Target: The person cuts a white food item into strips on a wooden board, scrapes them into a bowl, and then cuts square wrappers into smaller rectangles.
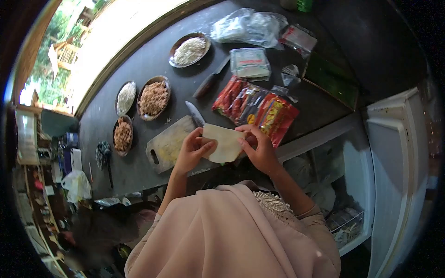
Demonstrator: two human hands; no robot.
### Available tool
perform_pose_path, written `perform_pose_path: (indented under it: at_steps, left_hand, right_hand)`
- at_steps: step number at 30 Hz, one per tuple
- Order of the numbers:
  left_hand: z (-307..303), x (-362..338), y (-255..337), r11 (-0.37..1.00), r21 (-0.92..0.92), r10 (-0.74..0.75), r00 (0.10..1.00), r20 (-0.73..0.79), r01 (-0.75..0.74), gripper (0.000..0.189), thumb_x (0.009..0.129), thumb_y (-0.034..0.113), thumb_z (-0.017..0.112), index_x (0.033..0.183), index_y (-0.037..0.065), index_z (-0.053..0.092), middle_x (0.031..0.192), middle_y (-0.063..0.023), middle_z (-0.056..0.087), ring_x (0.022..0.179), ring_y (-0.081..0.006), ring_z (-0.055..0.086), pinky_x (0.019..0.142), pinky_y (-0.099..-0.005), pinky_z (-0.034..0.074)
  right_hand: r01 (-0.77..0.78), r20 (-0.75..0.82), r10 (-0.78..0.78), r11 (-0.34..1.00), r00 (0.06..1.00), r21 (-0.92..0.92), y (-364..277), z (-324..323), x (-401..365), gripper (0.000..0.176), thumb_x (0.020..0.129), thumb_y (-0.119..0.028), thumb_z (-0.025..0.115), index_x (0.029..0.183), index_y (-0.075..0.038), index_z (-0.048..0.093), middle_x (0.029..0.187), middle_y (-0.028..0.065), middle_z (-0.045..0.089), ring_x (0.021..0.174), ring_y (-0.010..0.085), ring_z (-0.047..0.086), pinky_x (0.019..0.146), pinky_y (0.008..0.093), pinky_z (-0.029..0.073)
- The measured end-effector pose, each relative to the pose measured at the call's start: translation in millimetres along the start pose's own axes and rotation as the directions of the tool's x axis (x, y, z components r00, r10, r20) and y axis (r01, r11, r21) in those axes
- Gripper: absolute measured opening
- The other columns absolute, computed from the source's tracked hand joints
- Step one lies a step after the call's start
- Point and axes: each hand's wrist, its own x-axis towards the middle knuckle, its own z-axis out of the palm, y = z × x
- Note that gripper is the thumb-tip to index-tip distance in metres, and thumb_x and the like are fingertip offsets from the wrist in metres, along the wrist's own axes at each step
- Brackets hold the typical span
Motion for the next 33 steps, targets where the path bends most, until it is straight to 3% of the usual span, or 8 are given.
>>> perform_pose_path:
  at_steps: [3,7,12,15,28,30,32,33]
  left_hand:
    - [-37,-41,-18,0.991,-0.010,0.121,0.945,-0.303,-0.130,0.027,0.099,0.006,0.064,0.123,0.002,0.053,0.102,-0.0086,0.072,0.093,-0.0125,0.069,0.082,-0.0271,0.055]
    - [-87,-78,-28,0.998,-0.033,0.040,0.920,-0.391,-0.058,0.028,0.100,0.008,0.061,0.126,0.002,0.054,0.104,-0.0096,0.071,0.095,-0.0129,0.069,0.083,-0.0271,0.054]
    - [-101,-86,-11,0.980,-0.130,0.095,0.924,-0.370,-0.153,0.031,0.099,0.006,0.062,0.129,0.003,0.053,0.099,-0.0078,0.072,0.086,-0.0109,0.067,0.078,-0.0260,0.052]
    - [-121,-76,-24,0.969,0.216,0.211,0.852,-0.480,-0.119,0.047,0.095,0.001,0.065,0.138,0.006,0.047,0.093,-0.0093,0.074,0.079,-0.0109,0.068,0.071,-0.0264,0.053]
    - [-150,-65,-33,0.829,0.543,0.408,0.809,-0.423,-0.133,0.065,0.085,-0.006,0.068,0.143,0.011,0.044,0.087,-0.0114,0.073,0.065,-0.0184,0.067,0.062,-0.0303,0.052]
    - [-162,-55,-31,0.835,0.548,0.352,0.821,-0.450,-0.058,0.066,0.084,-0.005,0.070,0.142,0.012,0.045,0.094,-0.0106,0.073,0.078,-0.0246,0.068,0.071,-0.0353,0.054]
    - [-170,-47,-29,0.599,0.796,0.618,0.681,-0.392,-0.085,0.061,0.085,0.001,0.072,0.140,0.013,0.049,0.108,-0.0121,0.070,0.099,-0.0271,0.065,0.086,-0.0399,0.052]
    - [-173,-48,-29,0.600,0.797,0.589,0.714,-0.379,-0.072,0.064,0.082,0.008,0.077,0.139,0.012,0.050,0.119,-0.0131,0.066,0.114,-0.0332,0.058,0.099,-0.0459,0.045]
  right_hand:
    - [0.113,0.028,-0.110,0.926,0.994,-0.360,5,36,6,0.034,0.091,-0.008,0.068,0.124,-0.005,0.058,0.100,0.0096,0.064,0.086,0.0212,0.066,0.072,0.0355,0.051]
    - [0.115,0.179,0.012,0.722,0.984,-0.682,9,70,9,0.039,0.089,-0.016,0.070,0.120,-0.006,0.049,0.097,0.0157,0.060,0.090,0.0371,0.063,0.079,0.0457,0.050]
    - [0.183,0.187,-0.052,0.571,0.981,-0.800,23,100,7,0.046,0.086,-0.019,0.073,0.122,-0.007,0.047,0.106,0.0199,0.062,0.095,0.0429,0.063,0.080,0.0500,0.050]
    - [0.125,0.130,-0.024,0.491,0.991,-0.862,27,107,8,0.048,0.085,-0.015,0.069,0.126,-0.007,0.044,0.107,0.0211,0.061,0.096,0.0435,0.064,0.081,0.0519,0.051]
    - [-0.038,-0.035,0.016,0.254,0.999,-0.966,26,132,-10,0.045,0.092,-0.021,0.065,0.130,-0.009,0.044,0.105,0.0172,0.064,0.092,0.0407,0.067,0.078,0.0496,0.054]
    - [-0.092,-0.090,0.017,0.242,0.996,-0.966,28,135,-8,0.045,0.092,-0.020,0.065,0.131,-0.009,0.044,0.107,0.0183,0.064,0.093,0.0415,0.067,0.079,0.0502,0.054]
    - [-0.146,-0.149,0.005,0.232,0.989,-0.962,27,139,-8,0.046,0.092,-0.019,0.064,0.132,-0.010,0.043,0.109,0.0193,0.065,0.093,0.0423,0.067,0.080,0.0509,0.054]
    - [-0.187,-0.191,0.012,0.258,0.982,-0.948,24,141,-8,0.045,0.094,-0.016,0.062,0.133,-0.009,0.043,0.112,0.0212,0.065,0.095,0.0441,0.066,0.081,0.0520,0.053]
